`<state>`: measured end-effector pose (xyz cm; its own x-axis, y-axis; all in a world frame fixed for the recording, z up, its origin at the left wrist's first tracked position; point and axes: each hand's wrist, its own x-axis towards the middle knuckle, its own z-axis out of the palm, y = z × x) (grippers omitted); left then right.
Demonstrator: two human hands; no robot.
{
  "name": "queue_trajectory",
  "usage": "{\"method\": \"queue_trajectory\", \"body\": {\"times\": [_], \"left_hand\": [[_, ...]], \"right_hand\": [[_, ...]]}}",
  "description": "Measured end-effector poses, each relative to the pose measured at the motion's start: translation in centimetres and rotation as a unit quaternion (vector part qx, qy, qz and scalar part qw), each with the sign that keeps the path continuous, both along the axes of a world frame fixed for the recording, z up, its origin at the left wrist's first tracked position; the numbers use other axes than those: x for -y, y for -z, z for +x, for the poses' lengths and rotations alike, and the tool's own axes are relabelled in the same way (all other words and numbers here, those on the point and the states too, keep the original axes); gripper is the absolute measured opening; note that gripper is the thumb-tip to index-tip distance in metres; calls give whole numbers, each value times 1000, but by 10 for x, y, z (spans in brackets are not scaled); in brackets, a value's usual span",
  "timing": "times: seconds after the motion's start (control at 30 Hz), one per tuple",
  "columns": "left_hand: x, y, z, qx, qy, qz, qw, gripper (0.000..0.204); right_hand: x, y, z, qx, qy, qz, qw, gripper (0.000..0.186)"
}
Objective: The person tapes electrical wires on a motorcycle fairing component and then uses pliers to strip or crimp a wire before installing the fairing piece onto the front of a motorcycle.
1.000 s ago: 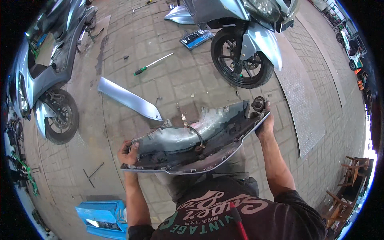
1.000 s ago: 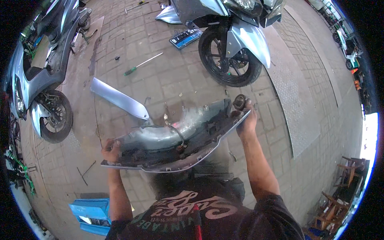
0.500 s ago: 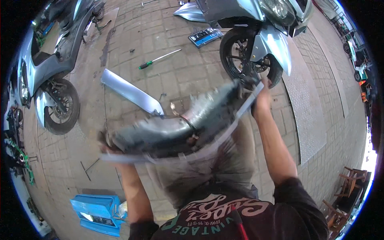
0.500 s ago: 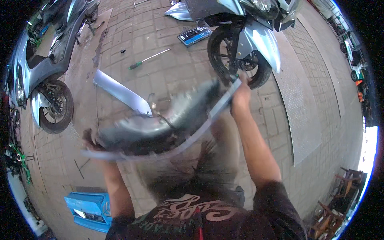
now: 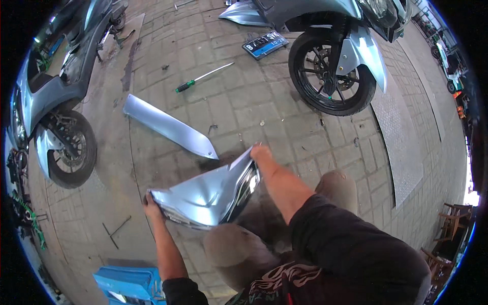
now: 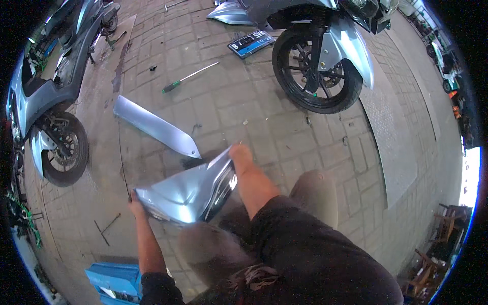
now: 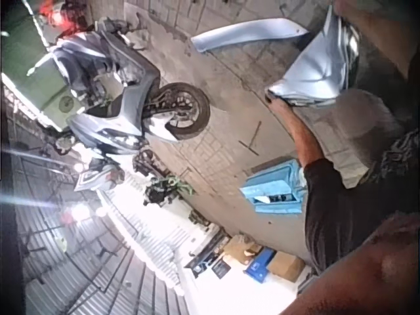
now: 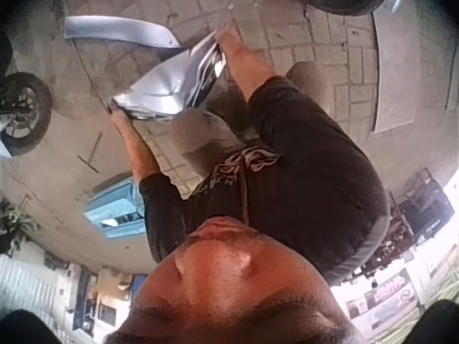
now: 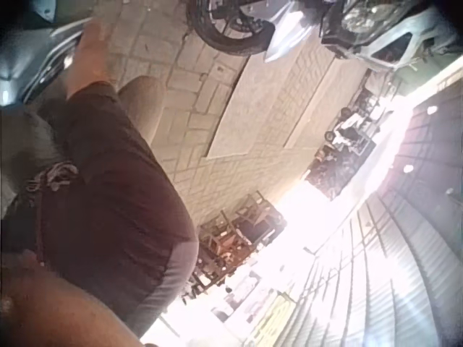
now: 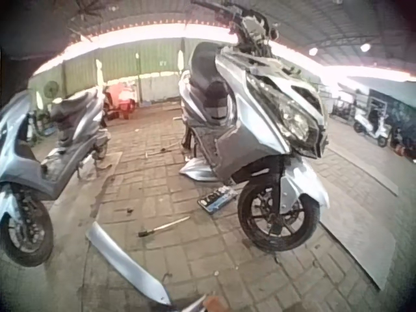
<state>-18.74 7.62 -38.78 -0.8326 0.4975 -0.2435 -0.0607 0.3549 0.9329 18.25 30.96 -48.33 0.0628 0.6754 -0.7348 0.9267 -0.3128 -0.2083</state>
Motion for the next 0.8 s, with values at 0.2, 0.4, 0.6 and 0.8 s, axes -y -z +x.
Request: {"method": "queue_trajectory", "body": {"times": [0.2, 0.4, 0.6, 0.8], "left_hand": [[5, 57, -29, 74, -25, -105, 991, 58], [7, 84, -39, -264, 21, -261, 928, 60], [-19, 22, -29, -412, -1, -97, 906, 45], [-90, -83, 34, -361, 121, 88, 920, 33]], "right_hand": [[52, -82, -34, -40, 299, 2, 954, 40], [48, -71, -44, -15, 379, 67, 923, 37], [28, -63, 33, 14, 237, 144, 961, 30], [-30, -43, 108, 23, -24, 112, 993, 23]]}}
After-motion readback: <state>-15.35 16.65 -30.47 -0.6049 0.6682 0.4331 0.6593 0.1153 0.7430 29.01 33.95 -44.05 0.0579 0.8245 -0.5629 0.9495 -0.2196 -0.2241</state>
